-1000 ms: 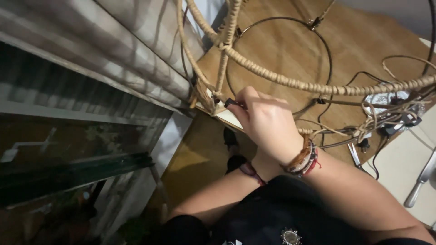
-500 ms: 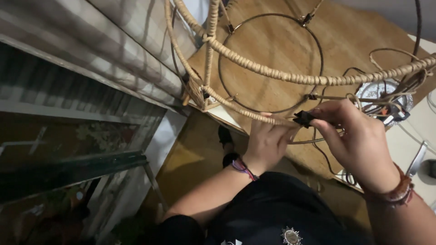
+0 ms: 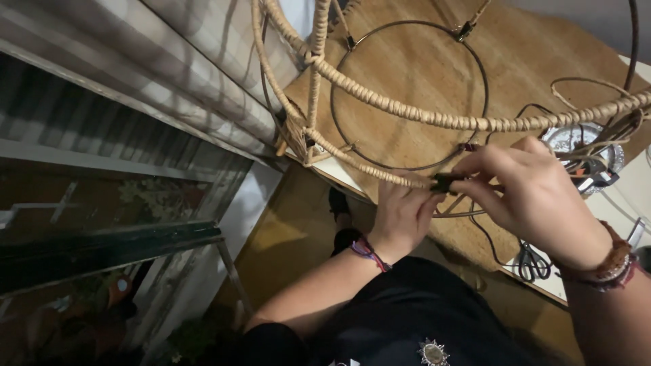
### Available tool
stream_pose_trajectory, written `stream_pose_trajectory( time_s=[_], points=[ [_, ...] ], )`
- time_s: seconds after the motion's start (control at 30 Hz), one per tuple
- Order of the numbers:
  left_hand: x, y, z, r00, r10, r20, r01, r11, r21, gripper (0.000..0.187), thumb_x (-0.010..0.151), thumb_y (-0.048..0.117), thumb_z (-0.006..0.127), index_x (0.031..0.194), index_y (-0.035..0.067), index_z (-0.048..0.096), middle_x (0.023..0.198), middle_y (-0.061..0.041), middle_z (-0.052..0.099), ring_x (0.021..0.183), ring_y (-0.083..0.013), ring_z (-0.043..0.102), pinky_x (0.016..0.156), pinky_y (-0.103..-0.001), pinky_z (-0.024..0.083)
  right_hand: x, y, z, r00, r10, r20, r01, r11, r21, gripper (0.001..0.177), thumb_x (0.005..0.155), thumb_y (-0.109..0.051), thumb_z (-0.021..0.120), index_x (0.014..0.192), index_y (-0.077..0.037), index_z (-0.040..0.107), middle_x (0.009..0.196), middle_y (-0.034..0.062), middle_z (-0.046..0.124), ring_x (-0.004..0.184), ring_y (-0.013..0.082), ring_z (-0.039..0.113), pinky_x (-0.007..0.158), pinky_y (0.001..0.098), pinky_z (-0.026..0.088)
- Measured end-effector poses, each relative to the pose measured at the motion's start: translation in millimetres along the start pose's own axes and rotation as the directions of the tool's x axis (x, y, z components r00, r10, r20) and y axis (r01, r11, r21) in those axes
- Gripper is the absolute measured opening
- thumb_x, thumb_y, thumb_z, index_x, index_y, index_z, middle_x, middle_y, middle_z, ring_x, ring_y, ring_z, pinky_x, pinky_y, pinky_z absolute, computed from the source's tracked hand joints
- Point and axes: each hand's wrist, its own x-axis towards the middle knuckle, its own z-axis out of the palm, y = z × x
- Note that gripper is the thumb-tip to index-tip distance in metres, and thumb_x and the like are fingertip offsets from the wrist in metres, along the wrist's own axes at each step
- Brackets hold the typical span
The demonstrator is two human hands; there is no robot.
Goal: Weaving wicker strands around a circular frame to assemble a decorative item
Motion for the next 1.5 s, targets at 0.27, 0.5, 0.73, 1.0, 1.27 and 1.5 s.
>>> stream_pose_trajectory(
  time_s=[0.27, 0.5, 0.73, 1.0, 1.27, 1.5],
  points=[
    [6.2, 5.1, 1.8, 0.999, -0.002, -0.039, -0.003, 0.993, -0.116, 0.026, 0.106, 0.022, 0.048, 0.104, 0.005, 0.068, 0.114, -0.015, 0.064, 0.107, -0.0374, 0.062, 0.098, -0.05, 0.046, -7.3, -14.7, 4.9, 0.998, -0.045, -0.045, 0.036, 0.985, -0.169, 0.039, 0.09, -0.036, 0.077, 0.119, -0.012, 0.067, 0.092, 0.0007, 0.068, 0.082, 0.018, 0.061, 0.076, 0.0332, 0.037],
    [-6.5, -9.6, -9.6, 0.968, -0.2, 0.152, 0.238, 0.926, -0.292, 0.034, 0.093, -0.007, 0.043, 0.12, -0.002, 0.064, 0.126, -0.019, 0.067, 0.117, -0.0365, 0.067, 0.104, -0.041, 0.053, -68.6, -15.0, 6.2, 0.842, 0.205, -0.499, -0.199, 0.978, 0.067, 0.015, 0.105, 0.017, 0.072, 0.116, 0.008, 0.07, 0.113, 0.0203, 0.074, 0.101, 0.0343, 0.069, 0.098, 0.043, 0.051],
    [25.8, -42.1, 26.4, 0.899, -0.165, 0.406, 0.43, 0.507, -0.747, 0.008, 0.102, 0.01, 0.063, 0.097, 0.01, 0.07, 0.129, -0.016, 0.066, 0.096, -0.0139, 0.065, 0.09, -0.023, 0.058, -63.0, -14.6, 23.3, 0.882, 0.043, -0.469, -0.195, 0.94, -0.281, 0.01, 0.102, -0.012, 0.085, 0.103, -0.008, 0.077, 0.115, 0.0053, 0.077, 0.105, 0.0289, 0.062, 0.099, 0.0401, 0.035],
    [-41.9, 13.2, -8.7, 0.949, -0.271, 0.16, 0.273, 0.962, 0.008, 0.021, 0.082, -0.007, 0.064, 0.081, 0.013, 0.07, 0.096, -0.006, 0.063, 0.097, -0.0242, 0.061, 0.093, -0.042, 0.052, -122.5, -10.2, 39.1, 0.602, 0.555, -0.574, 0.301, 0.508, 0.807, 0.018, 0.115, -0.019, 0.039, 0.098, -0.016, 0.044, 0.051, -0.0011, 0.038, 0.043, 0.0136, 0.041, 0.068, 0.0314, 0.055],
    [14.7, 101.1, 6.4, 0.699, -0.024, 0.715, 0.686, 0.305, -0.661, 0.033, 0.116, 0.012, 0.035, 0.147, 0.004, 0.044, 0.145, -0.013, 0.058, 0.104, -0.0188, 0.048, 0.095, -0.031, 0.042, -183.8, 37.2, 107.9, 0.961, 0.272, 0.047, -0.262, 0.847, 0.462, 0.023, 0.091, -0.021, 0.056, 0.082, -0.009, 0.074, 0.087, 0.007, 0.078, 0.089, 0.0237, 0.075, 0.095, 0.042, 0.056],
    [-122.9, -7.2, 75.6, 0.423, 0.085, 0.902, -0.397, 0.912, 0.1, 0.019, 0.08, 0.015, 0.055, 0.069, 0.022, 0.069, 0.074, 0.002, 0.073, 0.07, -0.0259, 0.073, 0.043, -0.042, 0.045, -158.3, -10.2, -17.9, 0.913, 0.362, -0.188, 0.272, -0.197, 0.942, 0.025, 0.109, -0.043, 0.063, 0.097, -0.021, 0.063, 0.06, -0.0103, 0.028, 0.042, 0.0078, 0.022, 0.039, 0.024, 0.02]
  ],
)
